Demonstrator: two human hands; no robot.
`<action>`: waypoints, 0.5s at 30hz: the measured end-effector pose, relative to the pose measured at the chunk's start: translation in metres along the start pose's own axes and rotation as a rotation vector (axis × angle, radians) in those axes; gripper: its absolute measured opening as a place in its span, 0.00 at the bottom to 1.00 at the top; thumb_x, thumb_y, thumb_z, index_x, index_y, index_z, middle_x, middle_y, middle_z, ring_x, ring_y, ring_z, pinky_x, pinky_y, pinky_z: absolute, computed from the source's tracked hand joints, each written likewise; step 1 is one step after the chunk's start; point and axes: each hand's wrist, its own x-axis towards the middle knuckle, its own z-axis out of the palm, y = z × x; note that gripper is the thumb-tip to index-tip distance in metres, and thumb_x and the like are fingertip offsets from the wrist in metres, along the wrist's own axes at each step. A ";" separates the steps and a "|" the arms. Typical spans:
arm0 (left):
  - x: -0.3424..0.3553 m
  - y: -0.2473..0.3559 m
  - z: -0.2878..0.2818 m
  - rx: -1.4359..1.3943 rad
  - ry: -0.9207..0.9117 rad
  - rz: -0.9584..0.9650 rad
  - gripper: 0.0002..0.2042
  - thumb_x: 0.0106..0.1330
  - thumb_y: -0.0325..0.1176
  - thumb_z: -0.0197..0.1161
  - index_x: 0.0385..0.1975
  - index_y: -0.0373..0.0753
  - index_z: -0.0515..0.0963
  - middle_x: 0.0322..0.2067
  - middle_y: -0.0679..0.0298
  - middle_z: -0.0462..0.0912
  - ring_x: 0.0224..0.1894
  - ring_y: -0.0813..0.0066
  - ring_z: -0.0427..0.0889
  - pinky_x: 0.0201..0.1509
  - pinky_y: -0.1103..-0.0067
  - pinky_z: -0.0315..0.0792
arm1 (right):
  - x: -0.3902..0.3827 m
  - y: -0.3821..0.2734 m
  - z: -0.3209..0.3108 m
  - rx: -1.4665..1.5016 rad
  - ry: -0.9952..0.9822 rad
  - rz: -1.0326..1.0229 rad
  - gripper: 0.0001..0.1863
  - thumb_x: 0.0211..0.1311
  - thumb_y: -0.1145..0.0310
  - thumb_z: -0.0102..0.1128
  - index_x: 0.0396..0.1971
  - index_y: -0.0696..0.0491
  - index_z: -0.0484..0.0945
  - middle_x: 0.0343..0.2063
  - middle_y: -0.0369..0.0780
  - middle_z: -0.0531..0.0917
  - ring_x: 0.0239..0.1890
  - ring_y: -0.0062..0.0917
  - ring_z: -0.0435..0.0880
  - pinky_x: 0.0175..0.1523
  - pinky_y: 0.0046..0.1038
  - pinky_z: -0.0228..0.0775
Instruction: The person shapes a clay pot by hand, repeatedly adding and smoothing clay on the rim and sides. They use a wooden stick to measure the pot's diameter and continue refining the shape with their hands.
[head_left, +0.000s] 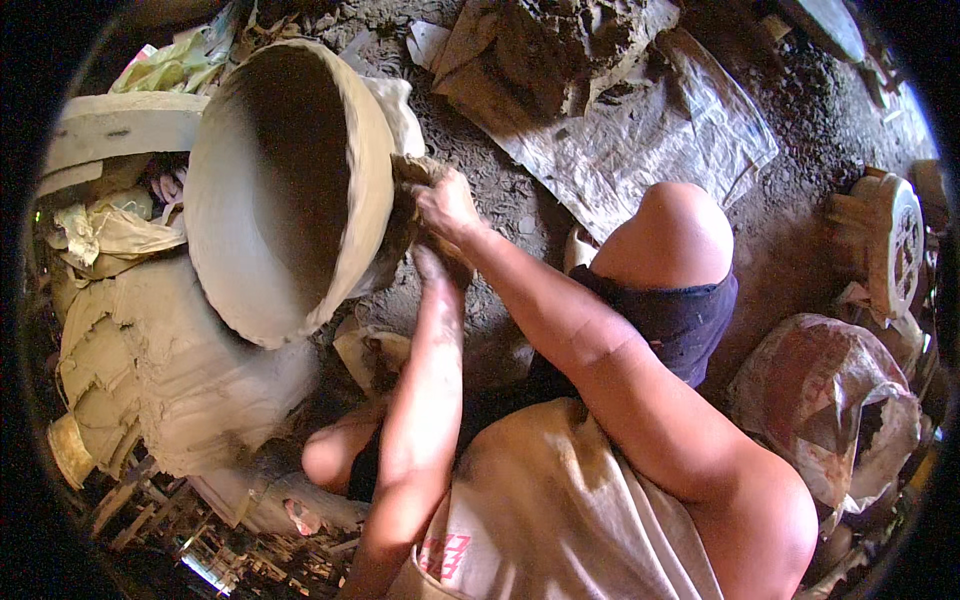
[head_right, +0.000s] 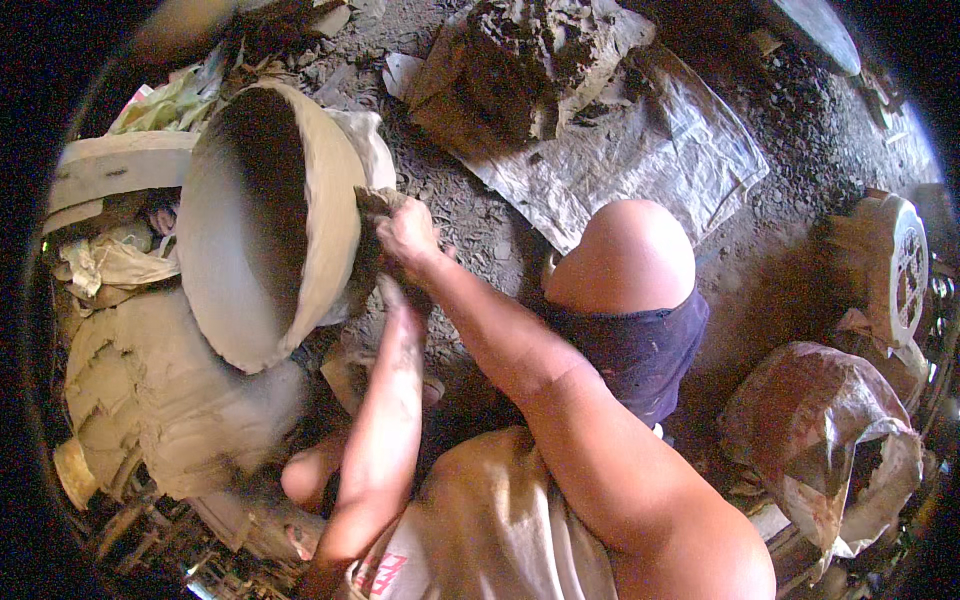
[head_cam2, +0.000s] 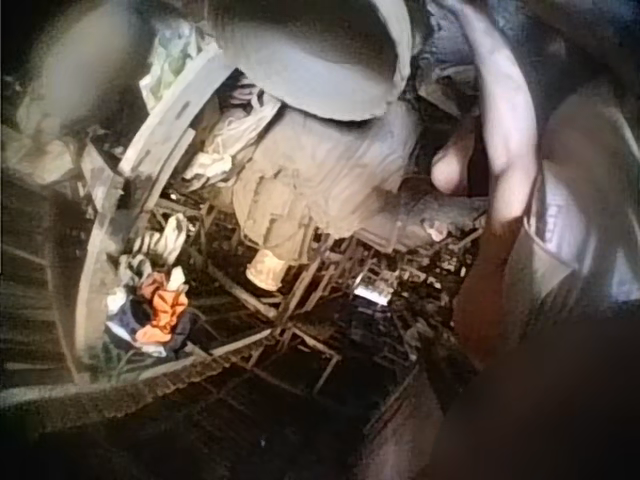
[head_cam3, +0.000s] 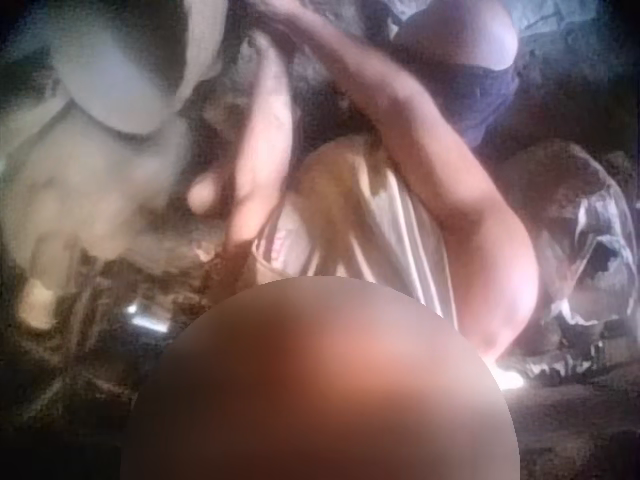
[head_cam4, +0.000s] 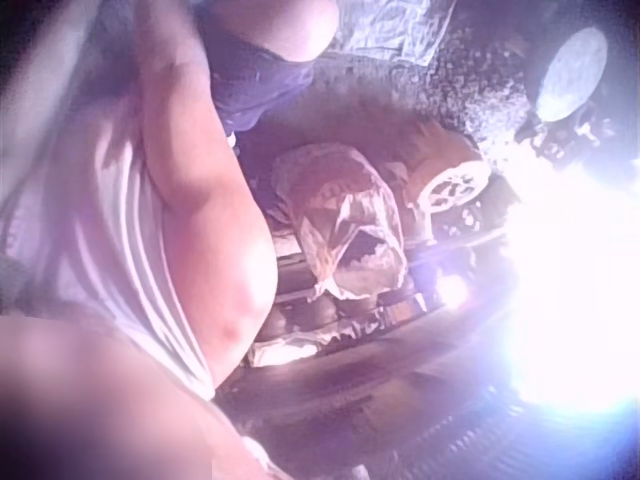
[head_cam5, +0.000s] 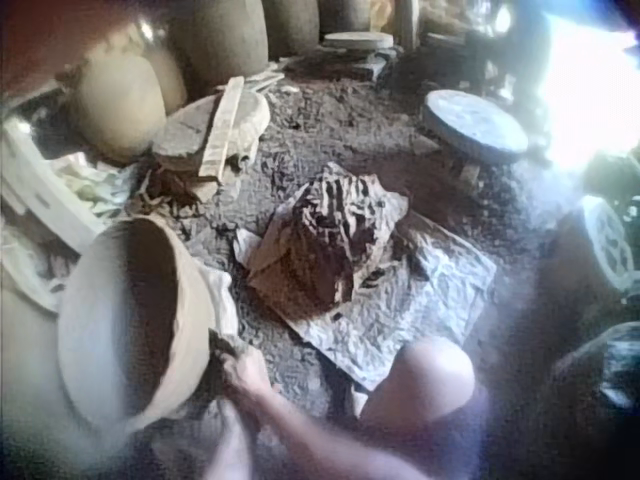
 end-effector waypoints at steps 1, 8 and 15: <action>-0.013 -0.003 -0.008 -0.113 0.066 -0.124 0.39 0.62 0.69 0.36 0.59 0.40 0.65 0.52 0.56 0.72 0.53 0.56 0.72 0.57 0.63 0.68 | 0.000 0.001 0.000 0.022 0.020 -0.065 0.18 0.50 0.72 0.55 0.44 0.51 0.80 0.32 0.50 0.83 0.38 0.45 0.82 0.47 0.37 0.73; -0.061 0.112 -0.111 -0.167 0.763 0.273 0.42 0.59 0.69 0.43 0.60 0.36 0.62 0.61 0.47 0.63 0.60 0.53 0.66 0.62 0.50 0.61 | 0.011 0.009 -0.002 -0.163 -0.079 -0.041 0.17 0.56 0.74 0.57 0.47 0.53 0.79 0.42 0.45 0.83 0.46 0.28 0.82 0.52 0.27 0.70; -0.023 0.067 -0.092 -0.163 0.145 0.279 0.30 0.61 0.56 0.53 0.55 0.38 0.69 0.57 0.57 0.71 0.60 0.56 0.68 0.62 0.54 0.64 | 0.005 0.004 -0.007 0.123 0.008 -0.258 0.21 0.49 0.74 0.52 0.46 0.51 0.79 0.34 0.52 0.82 0.39 0.44 0.82 0.46 0.37 0.73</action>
